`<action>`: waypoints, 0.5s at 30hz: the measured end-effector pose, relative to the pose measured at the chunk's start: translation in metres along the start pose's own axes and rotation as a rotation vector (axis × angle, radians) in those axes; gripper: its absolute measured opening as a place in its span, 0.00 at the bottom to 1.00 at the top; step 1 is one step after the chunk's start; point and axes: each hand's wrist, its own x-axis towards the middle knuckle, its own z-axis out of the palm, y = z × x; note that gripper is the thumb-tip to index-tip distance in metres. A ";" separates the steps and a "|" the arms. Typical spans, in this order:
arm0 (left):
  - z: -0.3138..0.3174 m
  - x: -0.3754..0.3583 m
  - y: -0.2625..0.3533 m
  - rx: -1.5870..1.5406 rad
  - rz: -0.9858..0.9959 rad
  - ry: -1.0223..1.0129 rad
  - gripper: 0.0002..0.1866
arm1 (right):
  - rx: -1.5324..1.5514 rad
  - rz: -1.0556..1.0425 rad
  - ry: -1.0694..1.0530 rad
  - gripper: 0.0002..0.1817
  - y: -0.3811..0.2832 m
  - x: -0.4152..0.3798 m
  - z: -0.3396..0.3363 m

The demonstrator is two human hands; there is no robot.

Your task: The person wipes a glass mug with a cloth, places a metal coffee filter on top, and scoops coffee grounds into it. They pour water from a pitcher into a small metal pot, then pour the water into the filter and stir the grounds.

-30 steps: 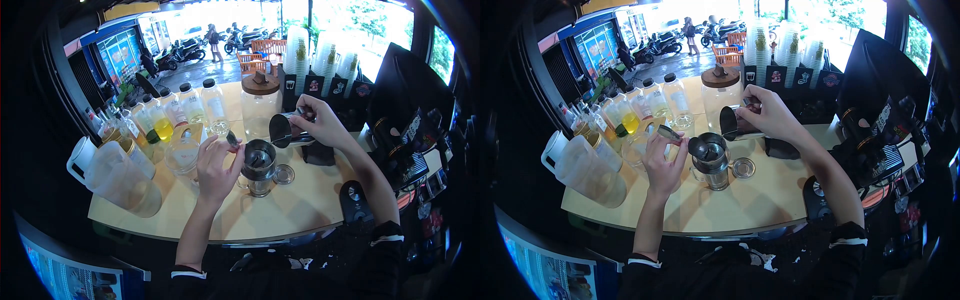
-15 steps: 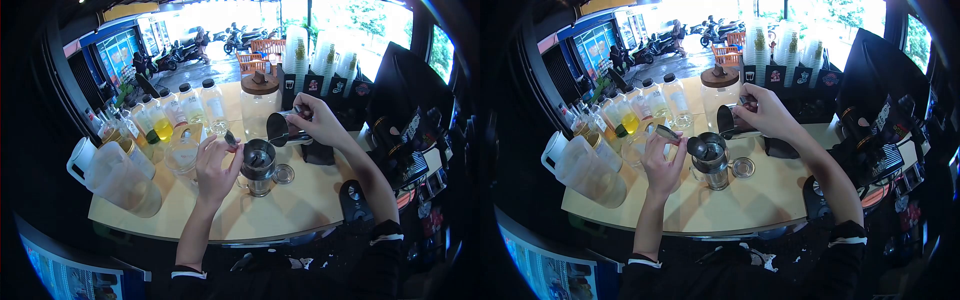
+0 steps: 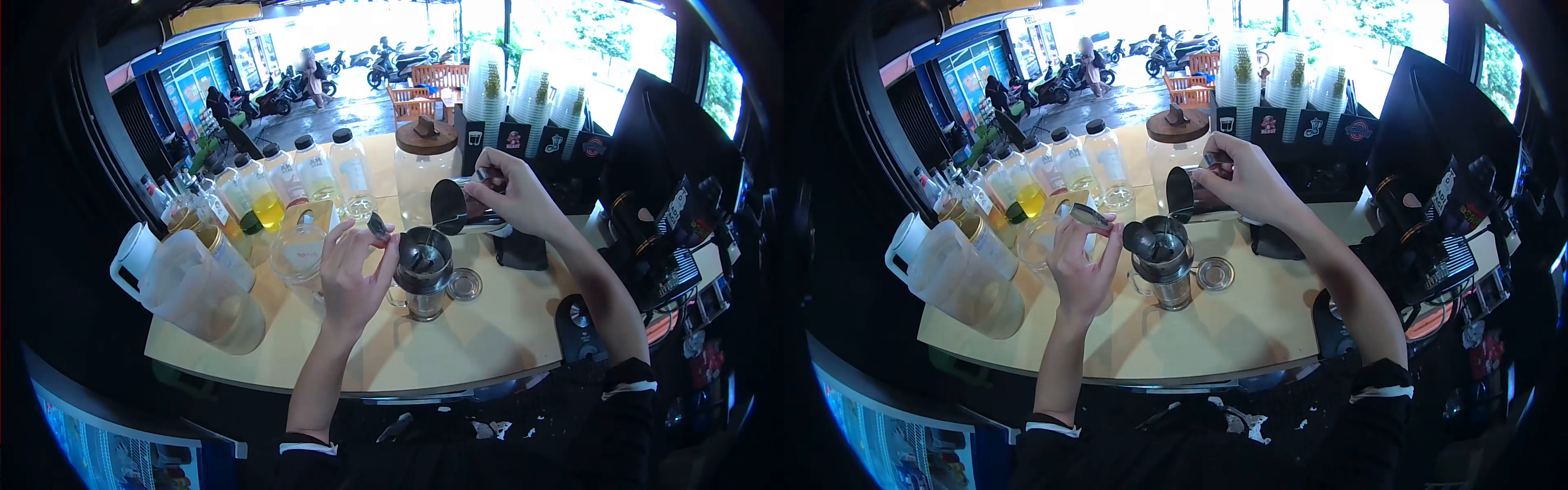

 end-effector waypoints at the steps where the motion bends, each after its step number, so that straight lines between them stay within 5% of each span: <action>1: 0.000 0.000 0.000 0.002 -0.002 0.002 0.06 | 0.000 0.000 0.000 0.12 0.001 0.000 0.000; 15: 0.003 0.000 -0.001 -0.006 -0.013 -0.004 0.07 | 0.069 -0.007 -0.025 0.12 -0.007 -0.014 0.003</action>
